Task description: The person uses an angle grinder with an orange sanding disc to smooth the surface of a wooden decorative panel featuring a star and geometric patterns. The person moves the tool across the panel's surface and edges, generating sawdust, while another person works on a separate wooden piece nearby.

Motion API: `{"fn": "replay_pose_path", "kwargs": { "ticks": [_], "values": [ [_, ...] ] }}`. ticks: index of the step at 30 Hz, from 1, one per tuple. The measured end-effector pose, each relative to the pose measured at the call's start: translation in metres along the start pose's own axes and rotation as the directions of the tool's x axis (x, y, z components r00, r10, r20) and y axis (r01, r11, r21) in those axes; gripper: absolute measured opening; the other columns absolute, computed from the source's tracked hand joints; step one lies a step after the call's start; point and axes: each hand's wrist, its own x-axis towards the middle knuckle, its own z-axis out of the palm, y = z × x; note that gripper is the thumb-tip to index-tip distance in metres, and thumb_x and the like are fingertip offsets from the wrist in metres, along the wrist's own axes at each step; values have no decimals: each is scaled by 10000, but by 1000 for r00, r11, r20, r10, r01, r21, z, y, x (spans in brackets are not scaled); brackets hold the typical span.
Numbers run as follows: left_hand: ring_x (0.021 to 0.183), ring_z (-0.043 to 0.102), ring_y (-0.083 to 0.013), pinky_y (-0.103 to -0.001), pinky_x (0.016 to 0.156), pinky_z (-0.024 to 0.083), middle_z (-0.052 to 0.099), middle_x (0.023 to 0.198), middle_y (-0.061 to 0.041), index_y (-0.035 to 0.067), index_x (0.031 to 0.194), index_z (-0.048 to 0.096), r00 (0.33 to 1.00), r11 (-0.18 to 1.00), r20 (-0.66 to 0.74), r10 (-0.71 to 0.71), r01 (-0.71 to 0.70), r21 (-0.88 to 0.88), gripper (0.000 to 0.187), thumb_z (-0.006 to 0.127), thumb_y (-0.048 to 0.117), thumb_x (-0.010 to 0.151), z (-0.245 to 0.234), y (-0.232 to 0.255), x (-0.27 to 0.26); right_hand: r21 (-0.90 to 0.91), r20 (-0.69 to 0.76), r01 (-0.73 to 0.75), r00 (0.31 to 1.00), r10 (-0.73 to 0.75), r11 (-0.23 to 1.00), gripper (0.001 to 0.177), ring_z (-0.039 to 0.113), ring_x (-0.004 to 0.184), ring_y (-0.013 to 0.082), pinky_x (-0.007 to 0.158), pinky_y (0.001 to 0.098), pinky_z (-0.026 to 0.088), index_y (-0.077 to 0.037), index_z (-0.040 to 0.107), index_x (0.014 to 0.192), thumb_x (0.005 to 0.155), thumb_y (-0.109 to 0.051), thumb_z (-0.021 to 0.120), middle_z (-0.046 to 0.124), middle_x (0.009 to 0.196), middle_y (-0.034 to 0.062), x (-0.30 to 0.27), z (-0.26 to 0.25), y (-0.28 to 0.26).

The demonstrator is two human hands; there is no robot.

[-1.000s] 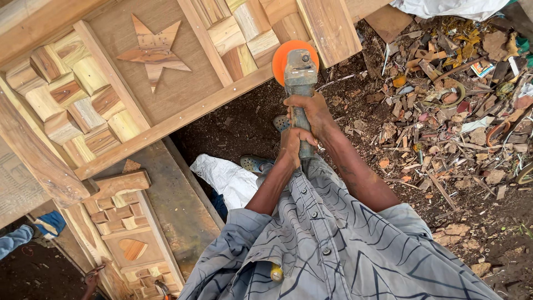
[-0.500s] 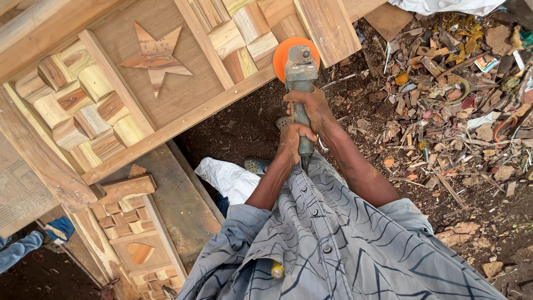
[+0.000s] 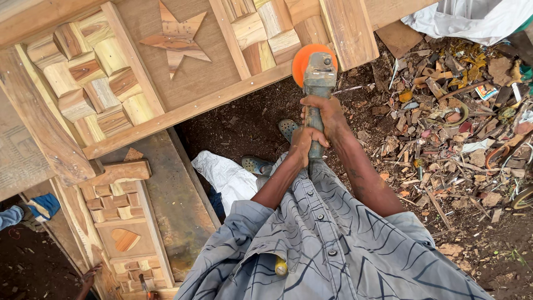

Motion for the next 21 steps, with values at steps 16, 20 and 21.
{"fn": "replay_pose_path", "kwargs": {
  "ticks": [16,20,21],
  "values": [
    [508,661,-256,-333,503,563,680,634,-200,-64,606,675,979,967,-78,190,-200,-159,211,597,109,698,-65,-22,-43,-123,184,-52,980,74,991,272,646,577,168,543,322,552,13,634,980,775,-114,761,646,729,73,-15,65,43],
    [507,625,-291,-405,485,533,632,652,-151,-25,712,657,965,943,-215,151,-206,-260,139,637,26,584,-135,-28,-81,-228,343,-39,932,118,973,298,626,580,141,533,305,530,-26,633,993,749,-116,781,633,740,43,-29,136,82],
    [520,633,-299,-399,521,555,639,656,-170,-49,716,650,962,917,-220,163,-230,-327,151,637,37,592,-151,-29,-91,-269,367,-34,920,136,962,304,622,578,134,533,300,530,-32,641,1000,747,-123,783,632,743,38,-34,153,91]
  ]
}}
